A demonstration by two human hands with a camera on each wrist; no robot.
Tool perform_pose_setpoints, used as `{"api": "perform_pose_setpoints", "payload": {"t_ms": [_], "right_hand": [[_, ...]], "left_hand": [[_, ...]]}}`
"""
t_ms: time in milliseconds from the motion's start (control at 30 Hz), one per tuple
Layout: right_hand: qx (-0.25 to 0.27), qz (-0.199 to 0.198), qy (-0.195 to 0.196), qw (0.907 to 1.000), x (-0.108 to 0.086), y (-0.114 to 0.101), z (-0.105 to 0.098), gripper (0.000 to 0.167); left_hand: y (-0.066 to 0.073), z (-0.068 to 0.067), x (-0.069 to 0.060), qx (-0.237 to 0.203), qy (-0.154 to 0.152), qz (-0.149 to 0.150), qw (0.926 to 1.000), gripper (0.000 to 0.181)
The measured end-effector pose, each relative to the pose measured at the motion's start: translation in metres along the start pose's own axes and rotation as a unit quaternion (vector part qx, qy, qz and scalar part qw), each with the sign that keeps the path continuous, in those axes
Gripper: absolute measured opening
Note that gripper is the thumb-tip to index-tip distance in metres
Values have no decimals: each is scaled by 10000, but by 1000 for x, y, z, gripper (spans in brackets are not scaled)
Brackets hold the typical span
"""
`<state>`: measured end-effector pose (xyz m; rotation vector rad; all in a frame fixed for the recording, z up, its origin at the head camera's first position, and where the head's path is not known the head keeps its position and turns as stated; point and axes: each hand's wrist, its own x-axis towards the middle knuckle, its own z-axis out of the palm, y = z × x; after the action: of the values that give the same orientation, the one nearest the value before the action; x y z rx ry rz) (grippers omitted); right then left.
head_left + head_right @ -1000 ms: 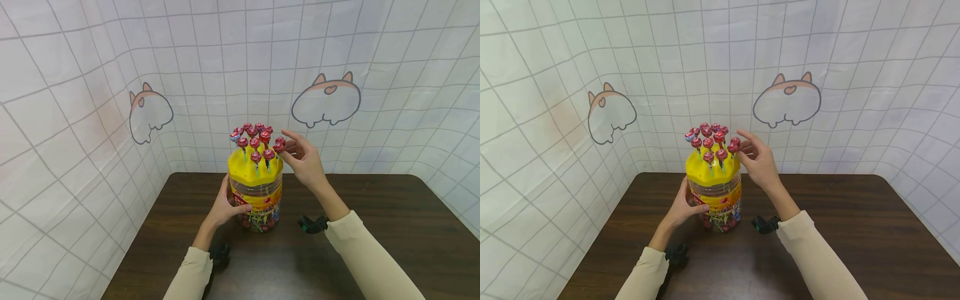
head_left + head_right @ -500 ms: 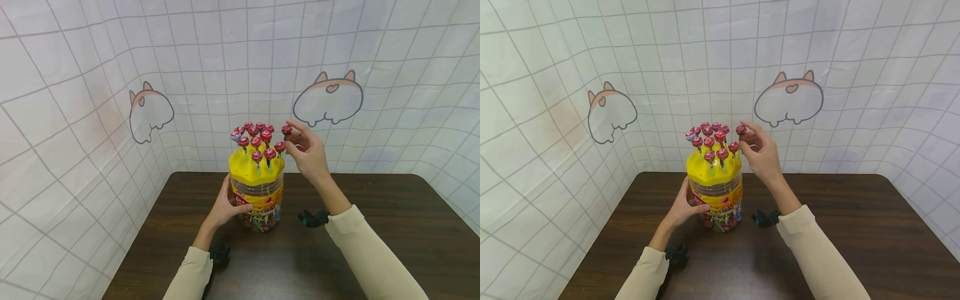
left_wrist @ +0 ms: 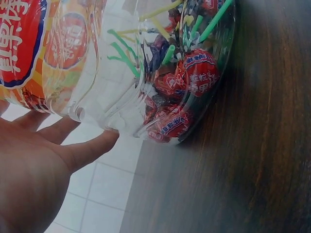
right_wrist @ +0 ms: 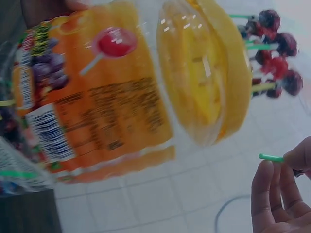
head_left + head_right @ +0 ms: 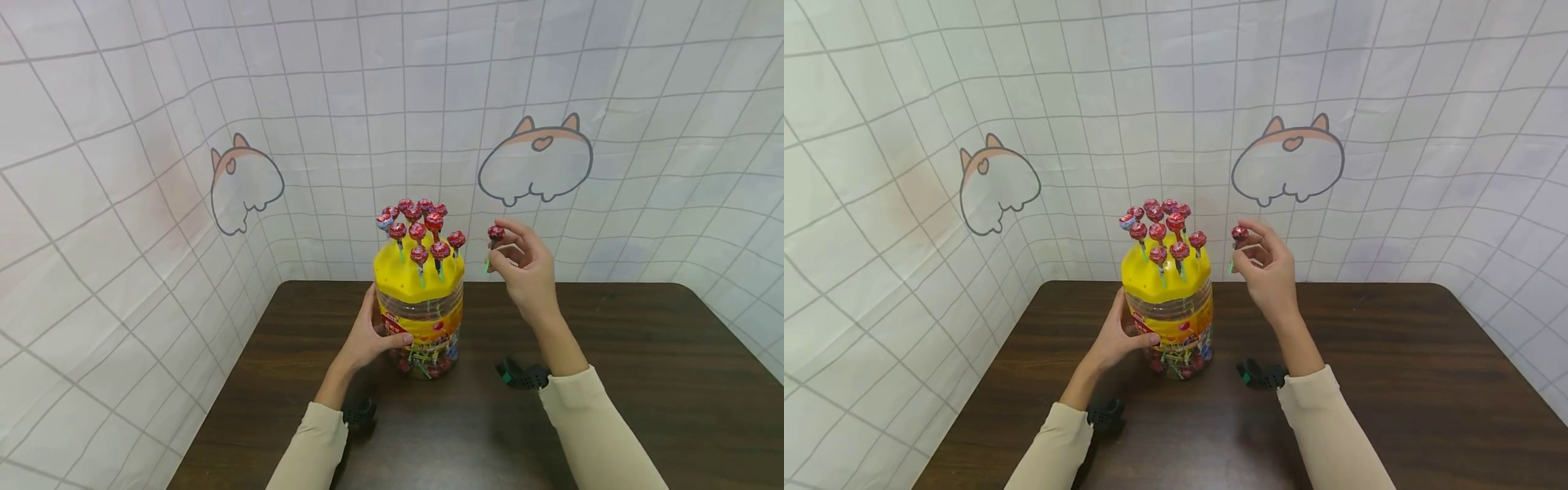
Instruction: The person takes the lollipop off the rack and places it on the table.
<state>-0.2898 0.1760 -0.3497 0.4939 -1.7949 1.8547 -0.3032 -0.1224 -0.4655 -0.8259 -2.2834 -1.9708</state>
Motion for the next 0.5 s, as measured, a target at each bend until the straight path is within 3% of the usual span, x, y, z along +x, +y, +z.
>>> {"api": "perform_pose_setpoints", "payload": {"t_ms": [267,500], "right_hand": [[276,473,358,9979,-21,31,-17,46],[468,693,423,9956,-34,50,-34,46]], "left_hand": [[-3,0,3,-17,-30,46,10000,106],[-3,-2,4,55,-171,-75,9998,104]]}}
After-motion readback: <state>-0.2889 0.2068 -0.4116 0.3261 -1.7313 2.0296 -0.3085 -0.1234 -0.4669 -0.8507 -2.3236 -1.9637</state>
